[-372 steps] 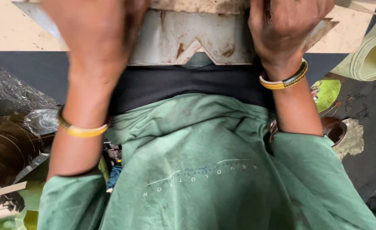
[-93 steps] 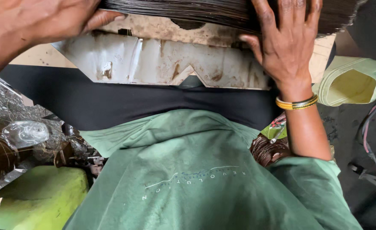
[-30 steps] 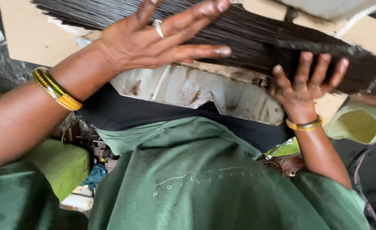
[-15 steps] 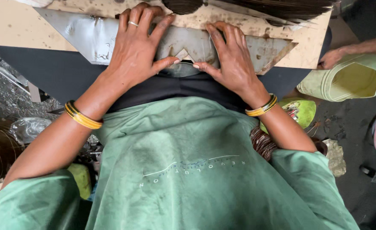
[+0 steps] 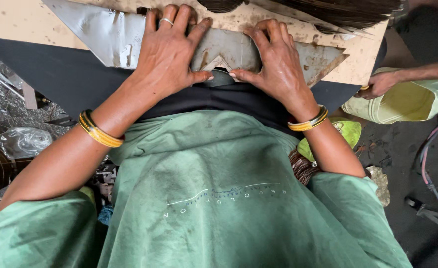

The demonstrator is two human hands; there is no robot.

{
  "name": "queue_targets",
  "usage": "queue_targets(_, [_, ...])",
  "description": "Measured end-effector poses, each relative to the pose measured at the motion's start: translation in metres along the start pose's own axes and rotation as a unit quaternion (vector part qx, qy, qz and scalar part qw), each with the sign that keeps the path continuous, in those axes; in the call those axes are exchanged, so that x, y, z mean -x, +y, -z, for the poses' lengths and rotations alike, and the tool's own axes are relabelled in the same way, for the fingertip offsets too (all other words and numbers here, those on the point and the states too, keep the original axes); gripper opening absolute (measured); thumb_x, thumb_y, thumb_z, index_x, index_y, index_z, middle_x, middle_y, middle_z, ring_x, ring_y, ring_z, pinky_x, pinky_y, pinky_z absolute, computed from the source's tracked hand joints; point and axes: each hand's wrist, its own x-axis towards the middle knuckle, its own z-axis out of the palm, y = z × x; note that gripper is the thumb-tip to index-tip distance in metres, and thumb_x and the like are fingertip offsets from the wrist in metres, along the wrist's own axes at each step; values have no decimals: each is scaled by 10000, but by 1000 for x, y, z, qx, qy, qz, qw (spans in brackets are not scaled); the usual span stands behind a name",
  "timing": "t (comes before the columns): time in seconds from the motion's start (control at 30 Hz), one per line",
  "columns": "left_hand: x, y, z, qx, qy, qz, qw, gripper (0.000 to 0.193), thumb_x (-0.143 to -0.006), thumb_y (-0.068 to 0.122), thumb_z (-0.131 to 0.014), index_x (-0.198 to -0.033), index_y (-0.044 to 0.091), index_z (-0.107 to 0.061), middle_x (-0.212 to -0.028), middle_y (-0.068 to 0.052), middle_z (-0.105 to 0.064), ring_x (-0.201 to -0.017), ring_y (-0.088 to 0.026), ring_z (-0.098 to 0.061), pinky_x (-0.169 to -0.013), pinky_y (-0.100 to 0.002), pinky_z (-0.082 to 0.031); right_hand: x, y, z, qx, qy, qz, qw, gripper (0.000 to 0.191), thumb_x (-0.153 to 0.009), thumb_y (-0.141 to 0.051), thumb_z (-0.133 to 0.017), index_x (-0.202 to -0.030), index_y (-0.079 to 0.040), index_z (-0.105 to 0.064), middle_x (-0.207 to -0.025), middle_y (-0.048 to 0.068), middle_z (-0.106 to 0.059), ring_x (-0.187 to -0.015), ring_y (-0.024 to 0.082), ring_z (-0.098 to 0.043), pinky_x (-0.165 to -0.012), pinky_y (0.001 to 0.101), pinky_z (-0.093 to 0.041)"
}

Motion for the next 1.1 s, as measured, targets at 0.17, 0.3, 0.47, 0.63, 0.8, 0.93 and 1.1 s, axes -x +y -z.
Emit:
queue_targets(0.17, [-6,2,4,13,-26,15,999,967,-654,549,-892,-1443,58,-624,-1283,-202,-536,-1230,-388,-469,-987,-558,-349,1,-3,-1,7,-2,-9,1000,777,-782,-372,-893,-1377,19,-583,-1290,197,-501,-1196,420,-492,-1056,507,-439])
queue_targets(0.3, [-8,2,4,8,-20,12,1000,979,-621,546,-894,-1434,66,-631,-1309,-240,-529,-1252,-422,-463,-978,-589,-350,-4,-2,-2,59,-2,15,998,754,-833,-404,-830,-1371,55,-566,-1287,254,-466,-1205,448,-473,-1028,530,-430])
queue_targets(0.47, [-8,0,5,37,-8,13,999,915,-688,527,-879,-1415,36,-620,-1337,-241,-525,-1290,-440,-455,-989,-611,-340,-7,8,2,12,-28,17,999,673,-880,-370,-803,-1378,17,-568,-1330,227,-472,-1287,428,-469,-1099,529,-419])
queue_targets(0.63, [-13,5,10,22,8,3,1000,789,-710,444,-828,-1307,-19,-600,-1343,-251,-513,-1295,-426,-464,-1047,-606,-322,-1,8,7,-11,4,17,1000,738,-858,-399,-843,-1408,1,-557,-1367,204,-477,-1276,414,-458,-1117,527,-374])
queue_targets(0.8, [-14,14,20,46,-5,4,999,753,-802,393,-783,-1365,-47,-545,-1276,-218,-517,-1208,-399,-488,-1081,-552,-342,7,0,15,-25,22,16,999,867,-872,-504,-885,-1464,3,-507,-1414,193,-488,-1325,410,-443,-1159,527,-339])
queue_targets(0.93, [-21,23,33,4,-1,-30,1000,834,-786,420,-779,-1454,-8,-522,-1215,-206,-504,-1167,-398,-484,-1042,-526,-344,14,-2,17,8,59,4,998,830,-842,-492,-853,-1419,-16,-495,-1338,177,-501,-1286,379,-473,-1136,511,-354])
queue_targets(1.1, [-25,47,54,-85,-59,-27,994,928,-734,551,-794,-1501,95,-538,-1086,-175,-507,-1053,-370,-492,-924,-522,-345,35,-3,23,122,148,22,981,848,-878,-633,-778,-1376,10,-541,-1113,142,-493,-1036,318,-486,-925,472,-380])
